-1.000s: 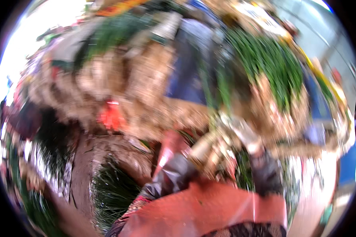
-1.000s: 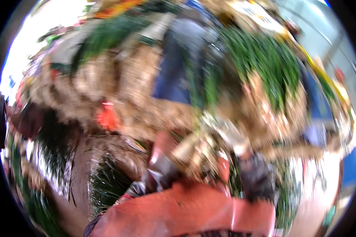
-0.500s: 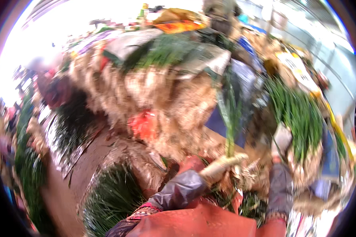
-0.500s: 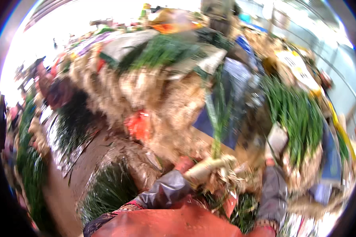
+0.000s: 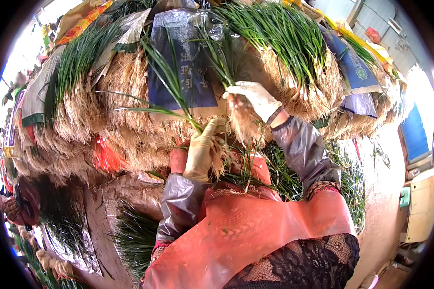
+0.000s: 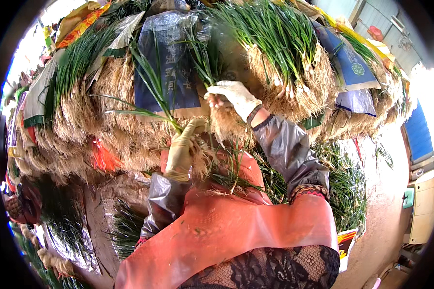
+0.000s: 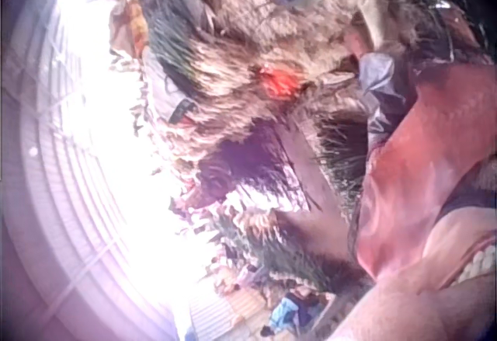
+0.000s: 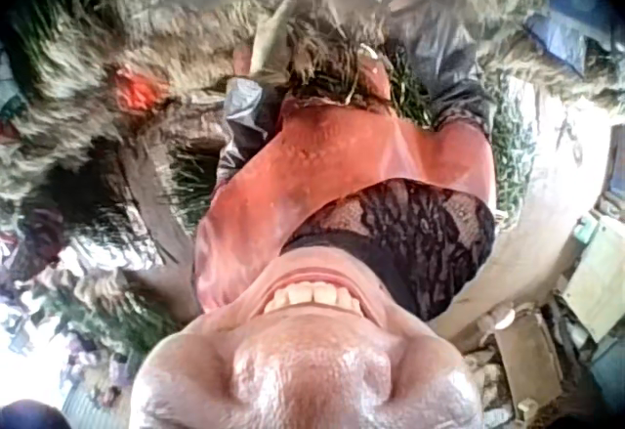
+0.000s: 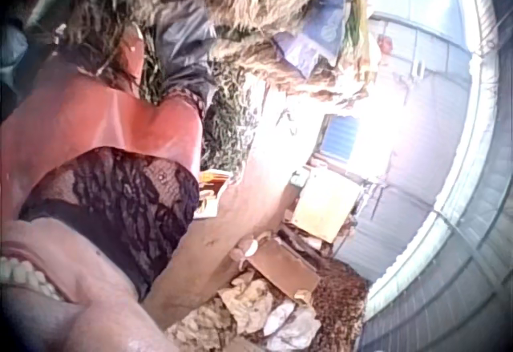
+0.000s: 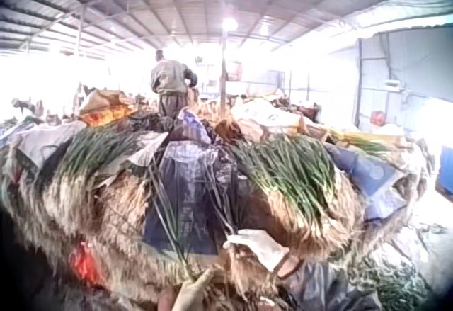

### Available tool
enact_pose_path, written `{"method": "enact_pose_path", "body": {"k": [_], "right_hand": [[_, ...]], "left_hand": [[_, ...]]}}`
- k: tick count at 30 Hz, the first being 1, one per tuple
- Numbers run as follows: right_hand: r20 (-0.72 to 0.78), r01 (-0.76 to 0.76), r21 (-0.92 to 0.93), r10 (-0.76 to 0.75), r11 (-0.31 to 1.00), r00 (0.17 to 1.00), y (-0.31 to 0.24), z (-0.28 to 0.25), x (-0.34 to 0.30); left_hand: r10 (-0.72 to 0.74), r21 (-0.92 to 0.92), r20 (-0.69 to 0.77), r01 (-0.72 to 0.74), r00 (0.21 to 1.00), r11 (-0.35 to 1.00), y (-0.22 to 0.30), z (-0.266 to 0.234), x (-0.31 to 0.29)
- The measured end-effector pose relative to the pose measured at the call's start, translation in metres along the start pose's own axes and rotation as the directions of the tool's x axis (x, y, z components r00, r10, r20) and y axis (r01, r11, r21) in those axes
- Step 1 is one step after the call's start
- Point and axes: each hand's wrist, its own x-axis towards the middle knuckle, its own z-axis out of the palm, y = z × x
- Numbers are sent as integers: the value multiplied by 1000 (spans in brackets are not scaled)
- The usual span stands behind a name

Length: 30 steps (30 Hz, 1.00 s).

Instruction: The person processes bundles of green vegetables by hand, removing outer leaves and arranging them on a large mound of produce.

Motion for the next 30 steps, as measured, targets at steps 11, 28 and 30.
{"method": "enact_pose_path", "body": {"k": [11, 28, 30], "right_hand": [[-404, 339, -239, -411, 910, 817, -23, 5, -4], [-306, -51, -922, -643, 384, 702, -28, 7, 8], [-239, 46, -482, -182, 875, 954, -32, 63, -33]], "left_hand": [[-35, -150, 152, 59, 988, 987, -5, -1, 1], [-68, -309, 411, 209, 909, 928, 24, -18, -55], [-107, -255, 454, 244, 884, 935, 17, -21, -51]]}}
